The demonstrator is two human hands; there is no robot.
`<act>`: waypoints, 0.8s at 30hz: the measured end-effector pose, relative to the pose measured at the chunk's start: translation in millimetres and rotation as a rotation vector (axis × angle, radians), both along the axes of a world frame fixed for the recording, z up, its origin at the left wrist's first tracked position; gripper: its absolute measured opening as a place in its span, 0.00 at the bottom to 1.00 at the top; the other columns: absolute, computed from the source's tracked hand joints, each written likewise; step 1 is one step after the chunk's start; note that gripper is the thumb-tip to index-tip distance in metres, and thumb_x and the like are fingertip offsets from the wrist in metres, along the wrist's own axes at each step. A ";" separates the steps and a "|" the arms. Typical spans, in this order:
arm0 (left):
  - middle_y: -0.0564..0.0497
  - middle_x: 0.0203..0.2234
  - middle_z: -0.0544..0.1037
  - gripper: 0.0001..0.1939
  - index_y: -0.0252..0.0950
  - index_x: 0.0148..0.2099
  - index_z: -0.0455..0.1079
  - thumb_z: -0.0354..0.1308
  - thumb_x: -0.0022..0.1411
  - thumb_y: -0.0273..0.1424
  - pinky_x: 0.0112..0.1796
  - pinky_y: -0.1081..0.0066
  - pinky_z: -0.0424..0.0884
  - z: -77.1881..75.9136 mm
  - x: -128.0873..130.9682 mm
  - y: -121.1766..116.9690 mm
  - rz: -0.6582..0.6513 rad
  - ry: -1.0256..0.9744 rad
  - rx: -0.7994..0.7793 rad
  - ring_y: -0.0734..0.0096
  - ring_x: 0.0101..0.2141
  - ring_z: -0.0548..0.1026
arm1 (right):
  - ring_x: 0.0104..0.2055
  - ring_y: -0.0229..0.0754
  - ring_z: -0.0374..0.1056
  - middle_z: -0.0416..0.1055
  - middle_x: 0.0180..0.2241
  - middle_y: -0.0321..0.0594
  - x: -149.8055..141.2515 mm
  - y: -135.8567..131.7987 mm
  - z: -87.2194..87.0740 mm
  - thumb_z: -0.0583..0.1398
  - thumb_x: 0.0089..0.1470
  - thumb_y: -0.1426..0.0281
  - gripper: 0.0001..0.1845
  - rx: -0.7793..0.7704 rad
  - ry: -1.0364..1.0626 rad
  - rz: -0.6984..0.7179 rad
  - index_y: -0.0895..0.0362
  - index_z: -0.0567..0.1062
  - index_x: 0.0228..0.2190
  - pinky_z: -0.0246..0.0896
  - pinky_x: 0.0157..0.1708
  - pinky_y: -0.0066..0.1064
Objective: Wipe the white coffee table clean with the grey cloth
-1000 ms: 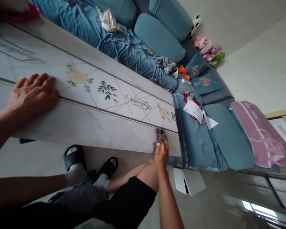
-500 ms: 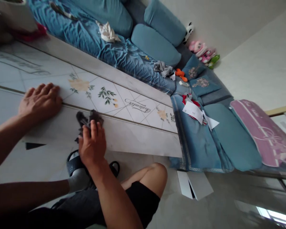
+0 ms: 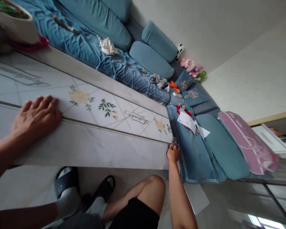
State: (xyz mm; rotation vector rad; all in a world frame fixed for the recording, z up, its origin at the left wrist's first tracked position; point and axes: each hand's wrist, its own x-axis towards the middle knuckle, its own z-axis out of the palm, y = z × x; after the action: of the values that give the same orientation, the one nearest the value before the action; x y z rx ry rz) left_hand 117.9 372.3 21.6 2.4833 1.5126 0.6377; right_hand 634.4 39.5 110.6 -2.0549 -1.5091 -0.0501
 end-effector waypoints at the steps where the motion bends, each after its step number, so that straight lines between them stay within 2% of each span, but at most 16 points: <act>1: 0.26 0.81 0.61 0.44 0.19 0.82 0.60 0.29 0.81 0.43 0.79 0.36 0.51 0.9 0.5 -0.5 0.001 0.001 -0.004 0.37 0.82 0.54 | 0.84 0.55 0.57 0.69 0.76 0.14 -6.2 27.9 4.6 0.48 0.70 0.25 0.42 -0.012 0.006 0.000 0.25 0.72 0.73 0.55 0.82 0.66; 2: 0.26 0.81 0.61 0.43 0.19 0.82 0.60 0.29 0.81 0.42 0.78 0.36 0.52 1.5 0.9 -0.8 0.007 0.004 -0.008 0.38 0.82 0.54 | 0.84 0.57 0.58 0.72 0.75 0.19 -17.5 59.4 5.1 0.48 0.73 0.28 0.41 -0.023 0.009 -0.002 0.30 0.74 0.72 0.54 0.82 0.68; 4: 0.27 0.82 0.61 0.42 0.21 0.82 0.60 0.31 0.81 0.41 0.79 0.37 0.52 1.6 1.0 -0.5 0.023 0.019 -0.013 0.39 0.83 0.53 | 0.82 0.57 0.61 0.75 0.73 0.33 -57.4 127.0 -5.5 0.46 0.81 0.39 0.36 -0.046 0.011 -0.009 0.42 0.77 0.70 0.53 0.81 0.68; 7: 0.27 0.82 0.62 0.41 0.21 0.82 0.61 0.32 0.81 0.41 0.79 0.38 0.53 0.4 0.0 1.6 0.034 0.057 0.004 0.39 0.82 0.55 | 0.78 0.53 0.64 0.72 0.74 0.52 -162.6 219.3 -42.0 0.47 0.86 0.57 0.30 -0.085 0.015 0.025 0.60 0.80 0.67 0.58 0.80 0.56; 8: 0.27 0.81 0.62 0.41 0.20 0.82 0.61 0.32 0.81 0.41 0.79 0.39 0.53 0.2 -0.6 2.4 0.034 0.072 0.006 0.38 0.82 0.56 | 0.77 0.51 0.65 0.70 0.75 0.54 -205.9 244.0 -55.7 0.51 0.85 0.61 0.26 -0.096 0.010 0.072 0.63 0.80 0.66 0.60 0.80 0.50; 9: 0.27 0.81 0.63 0.41 0.20 0.81 0.62 0.31 0.81 0.41 0.79 0.39 0.54 0.2 -1.2 3.1 0.034 0.086 0.003 0.38 0.82 0.56 | 0.77 0.50 0.65 0.70 0.76 0.51 -249.1 264.7 -68.5 0.58 0.82 0.63 0.23 -0.106 -0.003 0.143 0.61 0.80 0.67 0.60 0.79 0.46; 11: 0.27 0.81 0.63 0.42 0.19 0.82 0.61 0.30 0.81 0.40 0.80 0.40 0.55 0.8 -2.6 4.0 0.045 0.097 -0.015 0.38 0.82 0.58 | 0.79 0.51 0.62 0.67 0.78 0.47 -320.1 292.6 -88.2 0.65 0.79 0.63 0.25 -0.113 -0.071 0.304 0.56 0.79 0.71 0.59 0.80 0.45; 12: 0.27 0.81 0.63 0.42 0.19 0.82 0.60 0.30 0.81 0.40 0.80 0.40 0.55 1.3 -3.3 4.2 0.054 0.095 -0.027 0.38 0.82 0.59 | 0.80 0.51 0.61 0.66 0.79 0.46 -340.7 299.1 -94.3 0.66 0.78 0.63 0.27 -0.112 -0.107 0.373 0.54 0.78 0.72 0.59 0.81 0.46; 13: 0.27 0.81 0.63 0.42 0.19 0.83 0.59 0.30 0.81 0.40 0.80 0.40 0.55 1.7 -3.9 4.2 0.062 0.091 -0.037 0.38 0.82 0.59 | 0.80 0.51 0.60 0.66 0.79 0.46 -347.8 300.1 -98.0 0.65 0.79 0.62 0.27 -0.107 -0.136 0.423 0.53 0.77 0.73 0.58 0.81 0.47; 14: 0.27 0.81 0.63 0.42 0.18 0.83 0.58 0.30 0.81 0.39 0.81 0.40 0.55 2.0 -4.3 4.0 0.069 0.088 -0.047 0.37 0.82 0.59 | 0.80 0.51 0.61 0.67 0.78 0.46 -340.3 295.3 -99.4 0.65 0.79 0.62 0.27 -0.094 -0.151 0.446 0.53 0.78 0.72 0.60 0.81 0.47; 15: 0.27 0.82 0.62 0.42 0.17 0.83 0.58 0.30 0.81 0.39 0.81 0.39 0.54 2.1 -4.5 3.8 0.075 0.089 -0.055 0.37 0.82 0.58 | 0.78 0.49 0.64 0.70 0.76 0.45 -318.9 284.7 -98.6 0.64 0.78 0.63 0.25 -0.062 -0.148 0.435 0.52 0.80 0.70 0.62 0.79 0.45; 16: 0.27 0.82 0.62 0.42 0.17 0.83 0.59 0.30 0.81 0.39 0.81 0.39 0.53 2.0 -4.4 3.3 0.079 0.092 -0.062 0.37 0.82 0.58 | 0.75 0.48 0.68 0.73 0.73 0.44 -285.6 268.5 -95.6 0.64 0.77 0.64 0.22 -0.015 -0.137 0.393 0.51 0.83 0.67 0.67 0.77 0.43; 18: 0.28 0.82 0.61 0.42 0.17 0.82 0.60 0.30 0.81 0.39 0.82 0.40 0.52 0.6 -3.4 2.3 0.084 0.096 -0.071 0.38 0.83 0.57 | 0.67 0.47 0.75 0.80 0.65 0.43 -197.0 222.4 -81.8 0.64 0.75 0.65 0.15 0.124 -0.104 0.232 0.48 0.87 0.56 0.75 0.68 0.41; 21: 0.27 0.82 0.61 0.43 0.16 0.82 0.60 0.31 0.80 0.38 0.82 0.39 0.51 -3.8 -0.3 1.0 0.093 0.092 -0.055 0.37 0.83 0.57 | 0.64 0.56 0.76 0.80 0.57 0.49 -68.2 140.2 -40.9 0.55 0.77 0.60 0.19 0.265 -0.112 0.028 0.45 0.87 0.44 0.76 0.63 0.51; 22: 0.27 0.82 0.61 0.43 0.15 0.82 0.60 0.31 0.80 0.39 0.82 0.39 0.51 -5.6 0.8 0.9 0.096 0.091 -0.042 0.37 0.83 0.57 | 0.65 0.58 0.75 0.79 0.56 0.52 -38.5 116.4 -24.6 0.52 0.76 0.57 0.23 0.298 -0.123 0.006 0.46 0.86 0.41 0.76 0.62 0.57; 24: 0.25 0.82 0.61 0.43 0.15 0.82 0.61 0.30 0.79 0.39 0.83 0.39 0.50 -9.0 2.7 1.4 0.098 0.092 -0.012 0.36 0.83 0.56 | 0.69 0.58 0.73 0.78 0.60 0.54 -4.1 84.8 4.7 0.48 0.75 0.51 0.29 0.324 -0.137 0.018 0.47 0.85 0.39 0.72 0.63 0.64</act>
State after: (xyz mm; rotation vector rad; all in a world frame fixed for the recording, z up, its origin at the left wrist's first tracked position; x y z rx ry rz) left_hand 120.6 373.7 12.7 2.4739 1.6746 0.5334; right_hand 630.3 124.3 115.4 -1.8085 -1.4883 -0.4087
